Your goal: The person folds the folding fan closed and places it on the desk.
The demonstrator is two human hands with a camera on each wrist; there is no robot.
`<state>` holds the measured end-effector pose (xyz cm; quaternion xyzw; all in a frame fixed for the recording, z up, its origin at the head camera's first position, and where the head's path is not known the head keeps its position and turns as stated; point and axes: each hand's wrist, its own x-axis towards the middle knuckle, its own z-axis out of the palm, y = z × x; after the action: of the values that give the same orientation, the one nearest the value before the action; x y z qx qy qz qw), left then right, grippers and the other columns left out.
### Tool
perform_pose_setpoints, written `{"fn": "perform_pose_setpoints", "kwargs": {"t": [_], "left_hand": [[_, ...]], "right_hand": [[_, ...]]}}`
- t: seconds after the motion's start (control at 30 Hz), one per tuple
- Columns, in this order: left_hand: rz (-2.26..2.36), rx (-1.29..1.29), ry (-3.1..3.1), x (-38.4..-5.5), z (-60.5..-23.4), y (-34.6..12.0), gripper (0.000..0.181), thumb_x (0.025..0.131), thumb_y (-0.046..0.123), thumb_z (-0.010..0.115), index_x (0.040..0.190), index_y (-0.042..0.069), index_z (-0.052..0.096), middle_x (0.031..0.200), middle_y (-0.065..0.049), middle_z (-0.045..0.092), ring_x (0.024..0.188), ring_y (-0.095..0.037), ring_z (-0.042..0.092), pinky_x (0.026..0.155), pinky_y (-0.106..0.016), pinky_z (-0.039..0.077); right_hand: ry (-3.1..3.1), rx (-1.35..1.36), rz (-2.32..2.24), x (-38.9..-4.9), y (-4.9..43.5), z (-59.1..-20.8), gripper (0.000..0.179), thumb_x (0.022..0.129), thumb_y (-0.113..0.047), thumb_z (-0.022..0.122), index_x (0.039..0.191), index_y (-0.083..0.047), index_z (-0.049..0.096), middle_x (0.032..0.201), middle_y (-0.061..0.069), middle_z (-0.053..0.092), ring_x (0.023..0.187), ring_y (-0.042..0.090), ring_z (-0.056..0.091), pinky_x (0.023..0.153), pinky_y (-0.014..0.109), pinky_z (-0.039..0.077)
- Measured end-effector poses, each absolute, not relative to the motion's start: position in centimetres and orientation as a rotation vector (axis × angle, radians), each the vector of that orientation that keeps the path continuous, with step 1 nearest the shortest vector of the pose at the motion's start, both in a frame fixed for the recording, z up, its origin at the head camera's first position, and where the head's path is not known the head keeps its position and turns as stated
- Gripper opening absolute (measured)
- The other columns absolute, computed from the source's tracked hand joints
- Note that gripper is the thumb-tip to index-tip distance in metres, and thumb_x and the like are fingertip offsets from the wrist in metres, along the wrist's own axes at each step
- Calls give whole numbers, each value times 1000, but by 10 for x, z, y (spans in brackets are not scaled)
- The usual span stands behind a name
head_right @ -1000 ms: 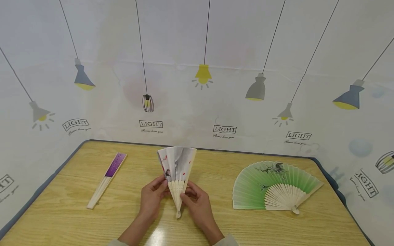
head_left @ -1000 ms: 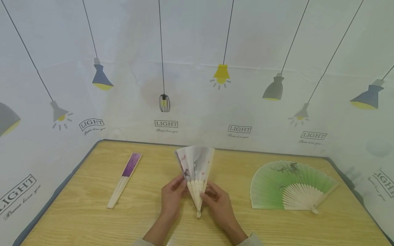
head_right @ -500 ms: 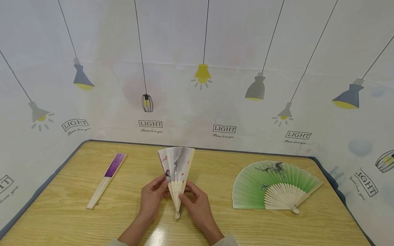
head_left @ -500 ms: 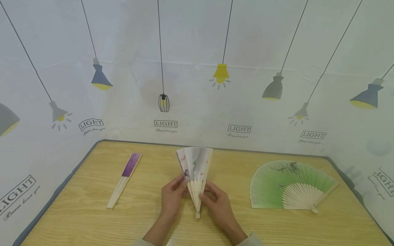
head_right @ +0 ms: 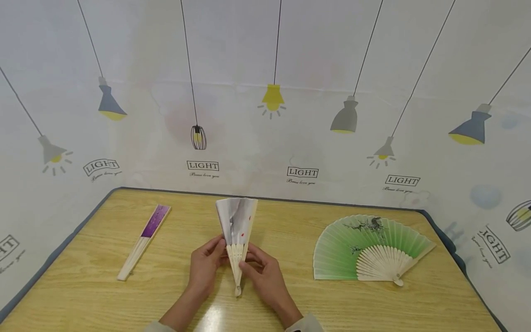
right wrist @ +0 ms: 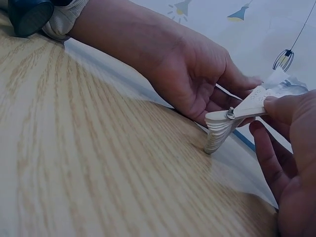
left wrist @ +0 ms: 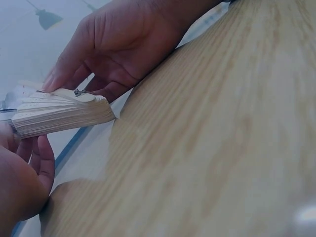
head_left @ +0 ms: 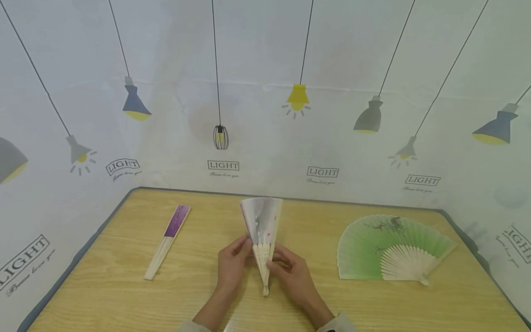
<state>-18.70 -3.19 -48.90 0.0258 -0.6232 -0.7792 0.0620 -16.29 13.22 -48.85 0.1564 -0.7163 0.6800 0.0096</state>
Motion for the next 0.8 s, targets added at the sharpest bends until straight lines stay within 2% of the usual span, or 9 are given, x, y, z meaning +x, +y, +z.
{"fn": "perform_pose_setpoints", "kwargs": {"t": [0.1, 0.27, 0.43, 0.8], "left_hand": [[-2364, 83, -1889, -187, -488, -32, 33, 93, 17, 64, 120, -2, 63, 115, -17, 65, 103, -22, 62, 81, -27, 56], [-2429, 82, -1834, -187, -487, -31, 35, 91, 14, 67, 120, -4, 62, 112, -19, 66, 90, -18, 65, 74, -31, 58], [-2439, 69, -1834, -187, -489, -31, 34, 91, 13, 66, 120, -5, 61, 109, -18, 66, 85, -16, 65, 73, -32, 59], [-2404, 23, -1893, -186, -490, -31, 37, 90, 18, 69, 118, -5, 63, 105, -17, 67, 85, -20, 65, 72, -32, 59]], "right_hand": [[-2236, 481, 2108, -163, 132, -488, 46, 90, -9, 67, 134, -5, 53, 110, 12, 67, 103, 24, 62, 91, 33, 53], [-2186, 438, 2136, -164, 132, -489, 48, 87, -5, 69, 133, -4, 52, 111, 14, 65, 104, 25, 60, 96, 34, 50], [-2177, 485, 2144, -164, 133, -491, 48, 87, -5, 69, 132, -5, 53, 109, 15, 65, 104, 25, 60, 96, 36, 49], [-2199, 510, 2140, -164, 133, -491, 49, 86, -8, 70, 133, -8, 55, 105, 14, 64, 103, 25, 59, 95, 36, 51]]}}
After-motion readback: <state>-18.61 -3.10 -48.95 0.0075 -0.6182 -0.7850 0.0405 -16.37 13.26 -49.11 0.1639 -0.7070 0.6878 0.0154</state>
